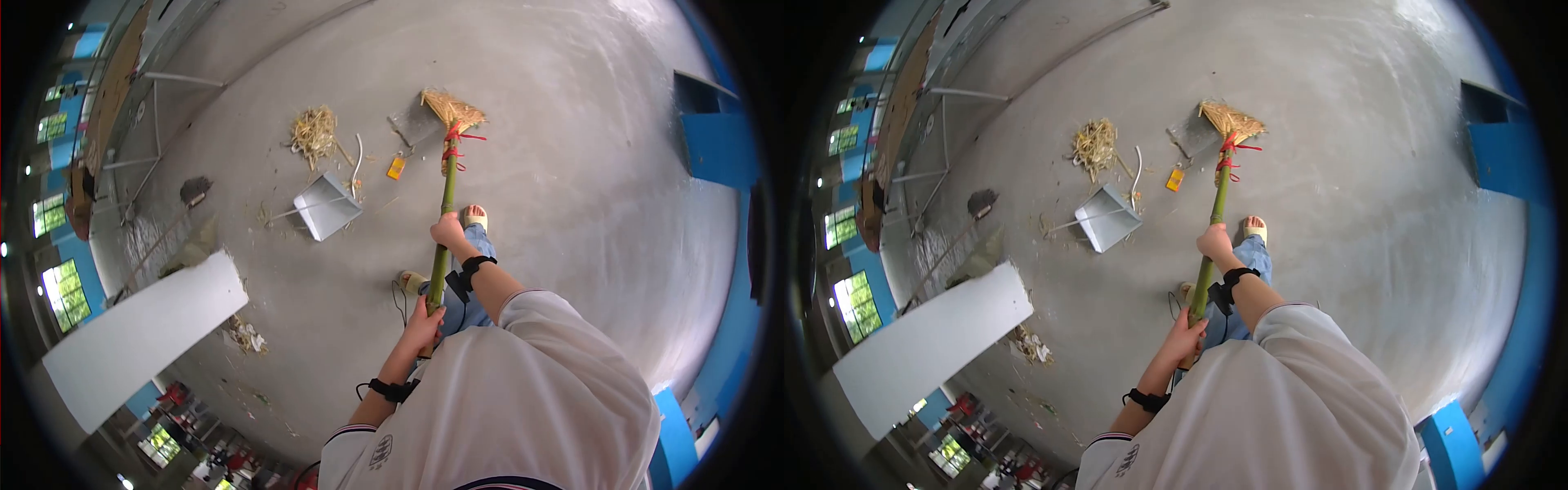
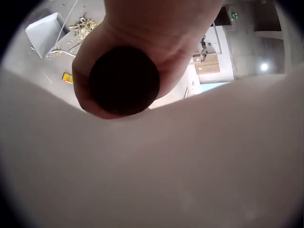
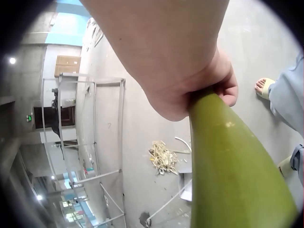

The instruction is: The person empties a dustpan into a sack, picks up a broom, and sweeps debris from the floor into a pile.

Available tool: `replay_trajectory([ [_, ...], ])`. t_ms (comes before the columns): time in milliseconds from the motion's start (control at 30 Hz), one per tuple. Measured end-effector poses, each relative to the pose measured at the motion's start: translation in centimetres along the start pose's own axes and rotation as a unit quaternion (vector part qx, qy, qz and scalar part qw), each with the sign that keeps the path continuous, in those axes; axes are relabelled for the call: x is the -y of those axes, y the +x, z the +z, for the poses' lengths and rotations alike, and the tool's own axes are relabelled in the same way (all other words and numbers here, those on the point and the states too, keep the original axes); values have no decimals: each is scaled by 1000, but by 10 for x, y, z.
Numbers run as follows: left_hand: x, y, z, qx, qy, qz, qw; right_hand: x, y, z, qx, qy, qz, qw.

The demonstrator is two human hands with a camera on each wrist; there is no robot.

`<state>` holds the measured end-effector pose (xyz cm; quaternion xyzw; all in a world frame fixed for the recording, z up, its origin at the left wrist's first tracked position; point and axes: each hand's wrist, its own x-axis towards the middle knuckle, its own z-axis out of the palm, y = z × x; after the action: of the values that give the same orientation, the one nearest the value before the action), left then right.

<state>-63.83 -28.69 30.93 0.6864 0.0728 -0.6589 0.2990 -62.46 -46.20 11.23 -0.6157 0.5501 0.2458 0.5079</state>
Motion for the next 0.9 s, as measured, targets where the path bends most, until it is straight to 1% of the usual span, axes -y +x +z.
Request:
replay_trajectory([
  [67,37,-7,-10,-18,-50,10,999,14,-20,32,16,-35,-3,999],
  [133,83,-10,-17,-77,-41,60,994,21,-41,67,39,-113,41,992],
  [167,95,-19,-23,-86,-56,59,993,21,-49,87,47,-127,34,990],
  [233,119,-42,-40,-83,-34,15,996,8,-55,134,65,-121,70,988],
  [267,134,-50,-48,-87,-49,12,995,-8,-49,164,70,-136,67,986],
  [300,150,-58,-54,-90,-45,12,995,-33,-39,196,112,-222,-17,968],
  [333,168,-65,-57,-91,-44,13,995,-53,-38,216,152,-307,-98,934],
  [367,185,-71,-58,-90,-64,15,994,-51,-58,218,154,-325,-99,928],
  [433,222,-81,-57,-126,-14,15,992,-29,-113,219,103,-250,-41,962],
  [467,239,-86,-56,-128,-29,20,991,-36,-120,230,102,-264,-47,958],
  [500,258,-89,-54,-140,-29,43,989,-46,-125,242,136,-343,-109,923],
  [533,274,-93,-54,-153,-28,67,986,-53,-131,254,168,-417,-169,877],
  [567,291,-99,-54,-157,-40,75,984,-56,-140,266,163,-429,-175,871],
  [633,320,-113,-68,-151,-57,85,983,-55,-157,294,133,-333,-40,933],
  [667,322,-128,-82,-153,-65,93,982,-63,-156,312,126,-341,-46,930],
  [700,313,-151,-103,-94,-139,48,985,-74,-147,332,162,-390,-84,902],
  [733,304,-169,-125,-35,-210,6,977,-68,-145,347,197,-437,-123,869],
  [767,308,-178,-139,-42,-214,19,976,-48,-178,344,111,-287,-81,948],
  [800,310,-188,-153,-37,-202,73,976,-38,-183,349,108,-290,-94,946],
  [833,312,-196,-166,-31,-186,125,974,-29,-187,350,61,-178,-57,980],
  [867,310,-204,-183,-36,-184,130,974,-23,-187,349,17,-59,-15,998],
  [900,305,-210,-203,-2,-207,158,966,-19,-175,347,40,49,-24,998],
])
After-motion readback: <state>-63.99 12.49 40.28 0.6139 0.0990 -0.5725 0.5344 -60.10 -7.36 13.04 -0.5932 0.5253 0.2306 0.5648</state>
